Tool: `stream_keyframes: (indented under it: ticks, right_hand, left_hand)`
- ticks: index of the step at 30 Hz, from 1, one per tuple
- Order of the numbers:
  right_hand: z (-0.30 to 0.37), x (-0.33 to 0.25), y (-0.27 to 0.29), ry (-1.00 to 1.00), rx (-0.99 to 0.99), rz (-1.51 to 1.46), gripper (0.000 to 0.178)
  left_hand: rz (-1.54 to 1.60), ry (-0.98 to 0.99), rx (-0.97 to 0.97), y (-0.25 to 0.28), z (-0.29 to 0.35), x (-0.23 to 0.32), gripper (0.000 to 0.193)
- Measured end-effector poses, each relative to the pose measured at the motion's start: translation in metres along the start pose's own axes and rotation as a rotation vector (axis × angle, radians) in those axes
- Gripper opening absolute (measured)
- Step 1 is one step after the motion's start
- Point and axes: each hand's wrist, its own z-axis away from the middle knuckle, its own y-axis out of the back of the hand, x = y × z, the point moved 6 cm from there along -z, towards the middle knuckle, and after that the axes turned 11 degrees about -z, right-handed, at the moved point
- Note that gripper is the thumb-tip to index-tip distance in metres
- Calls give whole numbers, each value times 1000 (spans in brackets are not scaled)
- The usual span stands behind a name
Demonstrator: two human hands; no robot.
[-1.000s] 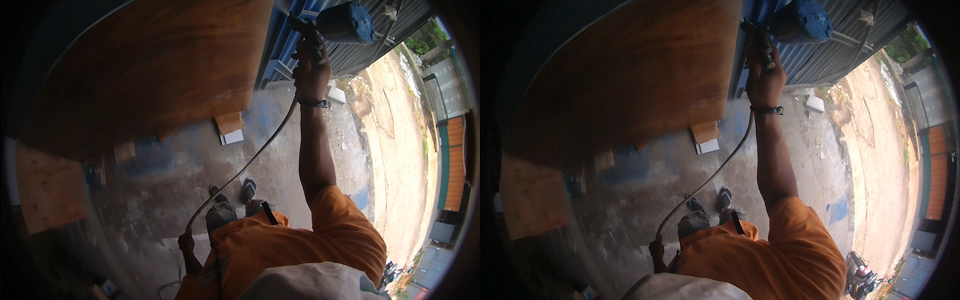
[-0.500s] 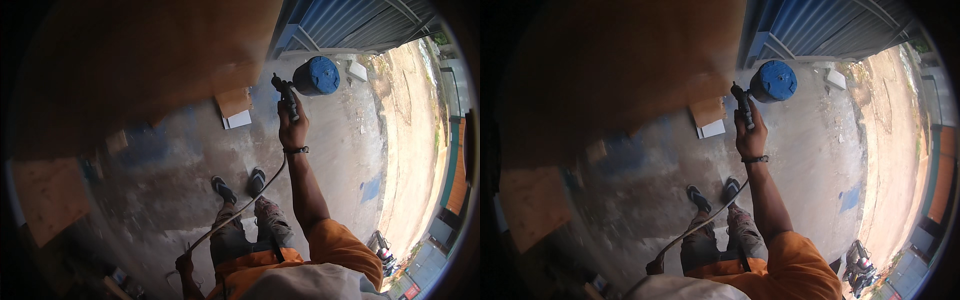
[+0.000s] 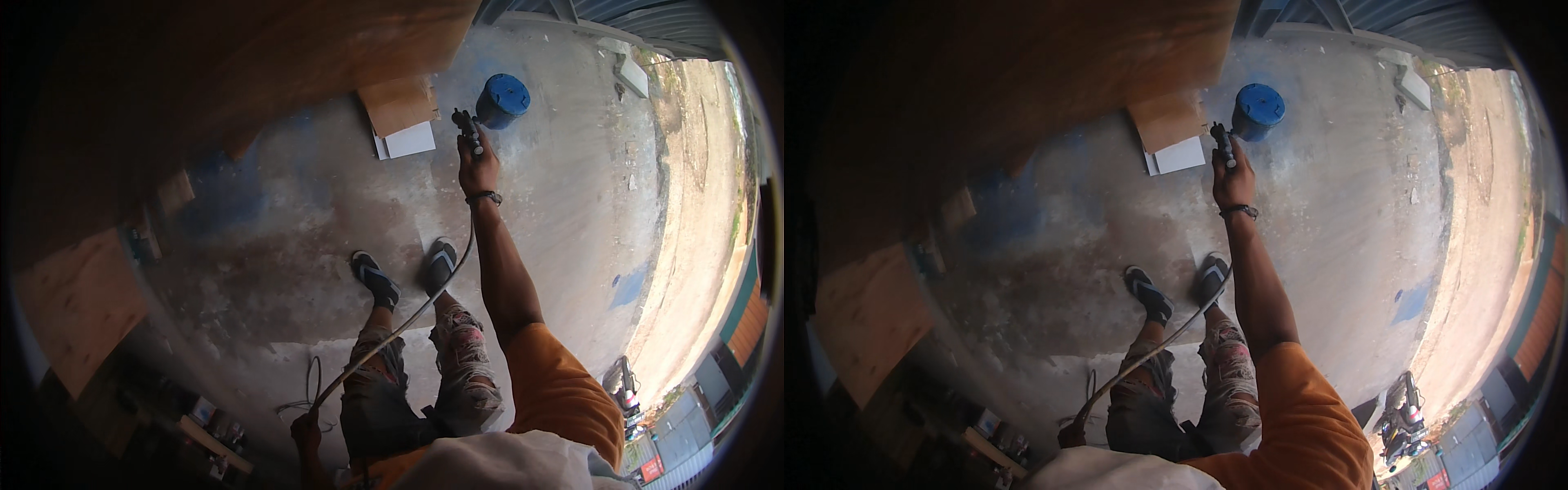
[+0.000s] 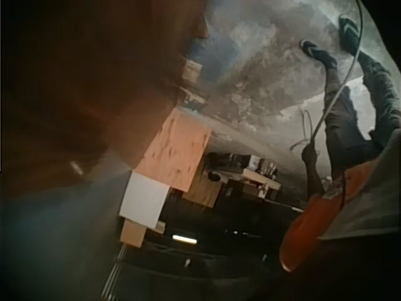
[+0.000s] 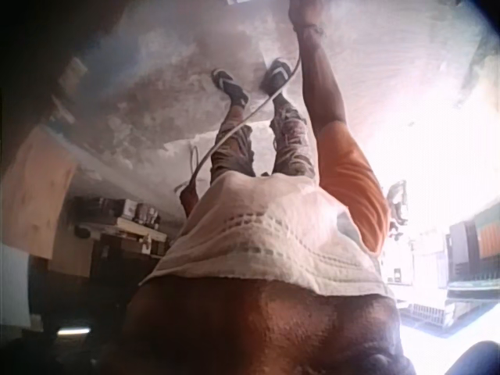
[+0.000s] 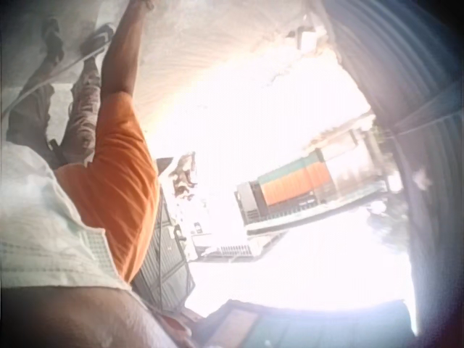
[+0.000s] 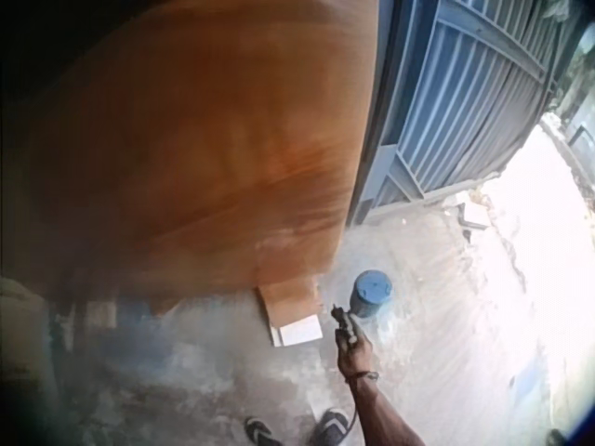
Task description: The person mixes paint in a spray gun cup, then sprays a large wooden board leaning against a wall. The person moves around the board to apply paint evenly.
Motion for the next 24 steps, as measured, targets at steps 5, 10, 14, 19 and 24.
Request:
stream_keyframes:
  ticks: [5,10,14,19,24]
  right_hand:
    - [10,-19,17,-11,18,88,37]
    - [52,-147,77,133,47,-33,39]
    - [78,-304,133,276,26,-105,42]
    - [99,-456,215,509,127,-173,41]
    - [109,-559,255,627,136,-332,41]
  left_hand:
    - [43,20,-59,-4,3,-27,60]
    - [37,150,-56,27,32,-39,63]
    - [-32,97,30,70,58,-19,63]
    - [-54,-108,93,101,42,-6,45]
    - [-93,-256,300,97,52,-5,32]
